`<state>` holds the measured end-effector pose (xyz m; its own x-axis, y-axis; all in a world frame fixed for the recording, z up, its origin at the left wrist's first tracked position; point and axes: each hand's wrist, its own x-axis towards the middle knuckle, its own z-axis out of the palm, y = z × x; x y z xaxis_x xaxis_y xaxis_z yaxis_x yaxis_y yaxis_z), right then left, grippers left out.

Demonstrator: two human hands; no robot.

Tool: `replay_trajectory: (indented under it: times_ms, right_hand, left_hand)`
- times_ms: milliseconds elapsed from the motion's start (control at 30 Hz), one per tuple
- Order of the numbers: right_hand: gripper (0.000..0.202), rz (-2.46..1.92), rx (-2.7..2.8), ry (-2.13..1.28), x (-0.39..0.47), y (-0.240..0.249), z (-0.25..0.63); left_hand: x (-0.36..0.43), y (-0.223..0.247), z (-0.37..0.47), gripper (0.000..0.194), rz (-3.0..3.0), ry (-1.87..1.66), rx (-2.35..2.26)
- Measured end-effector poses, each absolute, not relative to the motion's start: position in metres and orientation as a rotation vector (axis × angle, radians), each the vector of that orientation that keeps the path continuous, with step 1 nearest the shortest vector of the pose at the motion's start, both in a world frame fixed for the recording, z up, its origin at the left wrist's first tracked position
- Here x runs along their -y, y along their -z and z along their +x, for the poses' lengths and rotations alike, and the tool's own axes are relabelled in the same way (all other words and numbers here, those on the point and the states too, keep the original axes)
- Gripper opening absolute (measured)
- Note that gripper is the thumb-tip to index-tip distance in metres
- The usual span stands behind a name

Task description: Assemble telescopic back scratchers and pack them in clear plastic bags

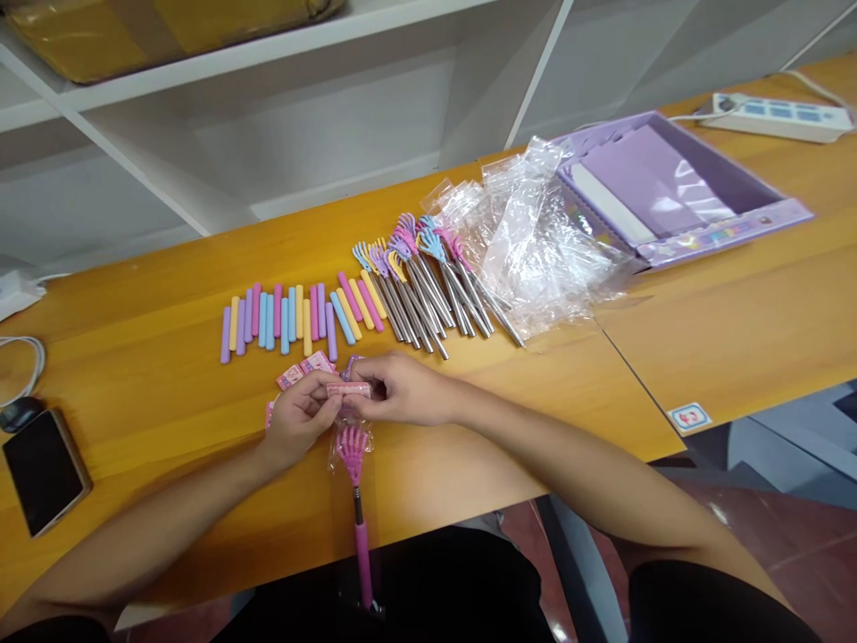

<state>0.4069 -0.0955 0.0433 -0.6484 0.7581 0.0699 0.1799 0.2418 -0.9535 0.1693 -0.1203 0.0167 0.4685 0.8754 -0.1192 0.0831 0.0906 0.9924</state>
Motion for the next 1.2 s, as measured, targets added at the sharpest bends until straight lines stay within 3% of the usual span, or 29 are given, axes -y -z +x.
replay_trajectory:
  times_ms: [800, 1000, 1200]
  right_hand:
    - [0.02, -0.894, 2.078, -1.401, 0.098, -0.054, 0.406]
    - [0.019, -1.028, 1.821, -1.596, 0.122, -0.069, 0.393]
    - [0.046, -1.133, 1.17, -2.15, 0.208, -0.054, 0.383]
  left_hand:
    - [0.125, -0.019, 0.169, 0.011, 1.467, -0.741, -0.951]
    - [0.128, -0.017, 0.165, 0.017, 1.505, -0.827, -0.975]
    - [0.134, -0.024, 0.169, 0.018, 1.484, -0.869, -0.936]
